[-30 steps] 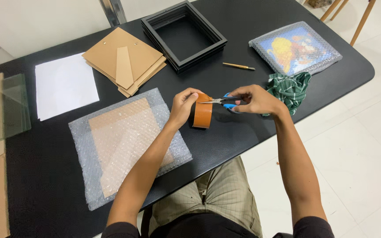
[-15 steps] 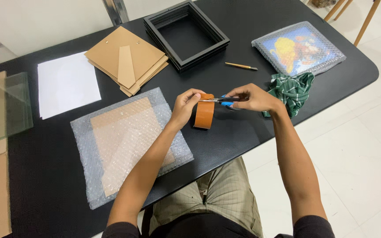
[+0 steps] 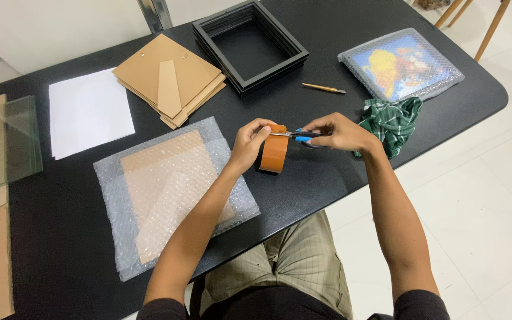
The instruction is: The person wraps a picture frame in bubble wrap and secures the edges with tape using scissors to cut the tape strips.
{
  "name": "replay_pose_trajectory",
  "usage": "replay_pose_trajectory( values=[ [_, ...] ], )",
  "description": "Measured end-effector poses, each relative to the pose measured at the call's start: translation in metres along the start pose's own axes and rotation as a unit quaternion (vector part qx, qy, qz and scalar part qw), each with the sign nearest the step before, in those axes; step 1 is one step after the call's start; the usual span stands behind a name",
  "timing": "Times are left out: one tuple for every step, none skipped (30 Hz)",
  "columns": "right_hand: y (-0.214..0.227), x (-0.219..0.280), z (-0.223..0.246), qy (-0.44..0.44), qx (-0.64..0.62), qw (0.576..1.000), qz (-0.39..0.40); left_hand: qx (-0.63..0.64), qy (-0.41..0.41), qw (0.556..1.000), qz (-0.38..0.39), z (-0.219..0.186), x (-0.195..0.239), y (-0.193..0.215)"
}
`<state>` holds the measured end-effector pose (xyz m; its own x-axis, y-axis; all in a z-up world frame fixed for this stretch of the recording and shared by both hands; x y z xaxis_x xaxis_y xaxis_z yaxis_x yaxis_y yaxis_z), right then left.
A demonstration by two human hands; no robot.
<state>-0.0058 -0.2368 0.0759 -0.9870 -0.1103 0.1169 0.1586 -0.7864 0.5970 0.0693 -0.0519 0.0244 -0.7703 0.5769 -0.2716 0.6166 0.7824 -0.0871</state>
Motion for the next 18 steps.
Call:
replay_pose_trajectory(
  values=[
    [0.0,0.0,-0.002,-0.004,-0.001,1.0,-0.002,-0.001,0.001,1.0,0.003,0.0,0.001,-0.001],
    [-0.001,0.0,-0.004,-0.007,-0.001,1.0,-0.003,-0.001,0.001,1.0,0.005,0.001,0.001,-0.001],
    [0.0,-0.001,-0.009,-0.007,-0.001,1.0,-0.004,-0.001,0.001,1.0,0.005,0.005,0.0,0.0],
    [0.0,-0.002,-0.013,-0.007,0.001,1.0,-0.005,-0.013,-0.008,1.0,0.008,0.008,-0.002,0.001],
    [0.001,-0.002,-0.017,-0.006,0.003,1.0,-0.006,-0.024,-0.017,1.0,0.011,0.012,-0.003,0.001],
    [0.0,-0.002,-0.018,-0.007,0.003,1.0,-0.006,-0.024,-0.017,1.0,0.011,0.013,-0.003,0.001],
    [0.0,-0.003,-0.019,-0.007,0.007,1.0,-0.006,-0.035,-0.023,0.999,0.012,0.013,-0.004,0.001],
    [0.0,-0.004,-0.02,-0.008,0.011,1.0,-0.005,-0.047,-0.03,0.998,0.013,0.013,-0.005,0.001],
    [-0.001,-0.001,-0.013,-0.008,0.011,1.0,-0.005,-0.047,-0.03,0.998,0.013,0.009,-0.004,0.001],
    [0.001,0.003,-0.007,-0.008,0.023,1.0,-0.018,-0.048,-0.028,0.998,0.013,0.006,-0.002,0.001],
    [0.003,0.006,-0.001,-0.009,0.035,0.999,-0.031,-0.049,-0.027,0.998,0.012,0.003,-0.001,0.001],
    [0.003,0.006,0.0,-0.009,0.035,0.999,-0.031,-0.049,-0.028,0.998,0.012,0.004,-0.001,0.002],
    [0.004,0.006,0.003,-0.003,0.053,0.998,-0.039,-0.049,-0.03,0.998,0.013,0.003,-0.001,0.002],
    [0.006,0.006,0.005,0.002,0.072,0.996,-0.046,-0.049,-0.032,0.998,0.013,0.003,-0.001,0.002],
    [0.006,0.007,0.006,0.002,0.072,0.996,-0.046,-0.049,-0.032,0.998,0.013,0.003,-0.001,0.001],
    [0.008,0.007,0.008,0.008,0.08,0.995,-0.051,-0.05,-0.033,0.998,0.013,0.002,-0.001,0.001],
    [0.01,0.007,0.01,0.015,0.088,0.995,-0.055,-0.052,-0.034,0.998,0.012,0.001,-0.001,0.0],
    [0.01,0.007,0.012,0.015,0.088,0.994,-0.056,-0.052,-0.034,0.998,0.012,0.005,-0.001,0.002]
  ],
)
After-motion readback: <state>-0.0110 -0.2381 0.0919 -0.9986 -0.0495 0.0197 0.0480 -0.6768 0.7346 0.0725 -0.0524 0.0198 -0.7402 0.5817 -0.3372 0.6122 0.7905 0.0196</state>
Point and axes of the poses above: each hand's wrist, its own x-axis away from the middle knuckle, its own y-axis out of the back of the hand, z = x × y, the point moved 9 cm from there along -x, towards the middle knuckle, and after that the axes turned 5 degrees about x, right-handed, at the moved point
